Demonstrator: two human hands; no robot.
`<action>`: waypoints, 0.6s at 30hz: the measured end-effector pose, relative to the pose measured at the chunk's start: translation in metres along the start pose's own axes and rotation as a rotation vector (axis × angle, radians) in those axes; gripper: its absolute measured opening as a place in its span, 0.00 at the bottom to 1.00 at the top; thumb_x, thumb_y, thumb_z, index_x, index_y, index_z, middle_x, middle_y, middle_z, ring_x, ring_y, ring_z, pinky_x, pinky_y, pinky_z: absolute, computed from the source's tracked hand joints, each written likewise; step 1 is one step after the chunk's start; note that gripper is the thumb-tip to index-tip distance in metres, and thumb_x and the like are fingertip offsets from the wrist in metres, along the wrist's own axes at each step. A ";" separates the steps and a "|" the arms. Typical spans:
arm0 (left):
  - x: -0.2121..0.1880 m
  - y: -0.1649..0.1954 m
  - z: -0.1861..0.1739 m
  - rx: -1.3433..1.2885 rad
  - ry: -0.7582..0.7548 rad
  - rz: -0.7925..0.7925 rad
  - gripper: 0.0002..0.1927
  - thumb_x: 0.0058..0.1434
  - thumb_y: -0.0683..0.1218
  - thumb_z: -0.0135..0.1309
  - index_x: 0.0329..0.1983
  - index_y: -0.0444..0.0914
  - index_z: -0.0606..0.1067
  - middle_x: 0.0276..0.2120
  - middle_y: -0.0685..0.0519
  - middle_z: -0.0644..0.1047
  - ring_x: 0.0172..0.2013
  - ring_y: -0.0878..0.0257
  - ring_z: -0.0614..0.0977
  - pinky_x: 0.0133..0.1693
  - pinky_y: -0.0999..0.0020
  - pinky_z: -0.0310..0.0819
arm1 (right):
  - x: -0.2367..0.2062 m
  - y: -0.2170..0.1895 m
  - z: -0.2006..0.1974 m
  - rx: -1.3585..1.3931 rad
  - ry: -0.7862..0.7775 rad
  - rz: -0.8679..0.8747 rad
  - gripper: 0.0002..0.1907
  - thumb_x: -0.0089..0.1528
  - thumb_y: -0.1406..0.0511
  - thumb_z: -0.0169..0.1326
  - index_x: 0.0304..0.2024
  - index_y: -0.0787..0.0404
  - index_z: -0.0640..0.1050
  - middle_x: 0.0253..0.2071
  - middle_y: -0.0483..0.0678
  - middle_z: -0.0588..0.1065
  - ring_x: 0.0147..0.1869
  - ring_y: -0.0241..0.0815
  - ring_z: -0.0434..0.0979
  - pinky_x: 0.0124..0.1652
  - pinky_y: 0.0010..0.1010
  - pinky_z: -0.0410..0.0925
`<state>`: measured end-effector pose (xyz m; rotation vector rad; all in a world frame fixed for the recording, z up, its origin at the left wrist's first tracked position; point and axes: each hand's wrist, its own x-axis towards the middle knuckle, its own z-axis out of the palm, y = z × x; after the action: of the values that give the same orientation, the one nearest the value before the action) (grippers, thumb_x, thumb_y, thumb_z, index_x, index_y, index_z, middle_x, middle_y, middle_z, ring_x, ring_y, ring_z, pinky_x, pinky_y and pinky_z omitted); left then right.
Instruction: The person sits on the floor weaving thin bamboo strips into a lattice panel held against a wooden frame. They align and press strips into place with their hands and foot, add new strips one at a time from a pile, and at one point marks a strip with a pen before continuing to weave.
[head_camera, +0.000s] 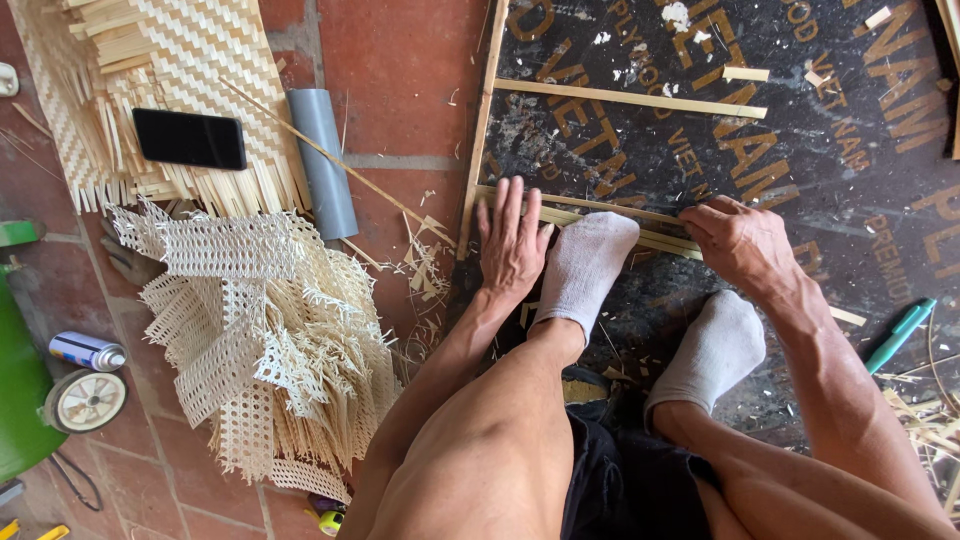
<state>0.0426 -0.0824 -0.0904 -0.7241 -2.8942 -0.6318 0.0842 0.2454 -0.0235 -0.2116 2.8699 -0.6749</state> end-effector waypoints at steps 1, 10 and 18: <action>-0.006 0.000 -0.001 0.002 -0.032 -0.020 0.36 0.68 0.52 0.57 0.74 0.34 0.60 0.75 0.38 0.55 0.76 0.44 0.54 0.73 0.37 0.40 | -0.001 0.000 0.000 0.013 0.023 -0.008 0.07 0.66 0.64 0.57 0.45 0.56 0.83 0.40 0.47 0.79 0.40 0.50 0.82 0.37 0.39 0.75; -0.016 -0.001 0.002 0.062 -0.139 -0.099 0.41 0.69 0.57 0.52 0.76 0.31 0.55 0.77 0.39 0.52 0.77 0.45 0.51 0.74 0.41 0.37 | -0.009 -0.007 0.007 -0.044 0.081 0.026 0.08 0.66 0.64 0.58 0.47 0.53 0.84 0.39 0.46 0.78 0.38 0.48 0.81 0.34 0.38 0.75; -0.017 -0.001 0.002 0.074 -0.140 -0.090 0.41 0.69 0.57 0.53 0.76 0.30 0.54 0.77 0.40 0.51 0.77 0.46 0.50 0.74 0.41 0.37 | -0.015 -0.016 0.020 -0.065 0.120 0.056 0.06 0.67 0.67 0.58 0.46 0.57 0.83 0.50 0.53 0.77 0.37 0.46 0.81 0.29 0.33 0.74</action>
<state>0.0575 -0.0899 -0.0960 -0.6577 -3.0743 -0.4982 0.1045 0.2252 -0.0320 -0.1023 3.0030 -0.6037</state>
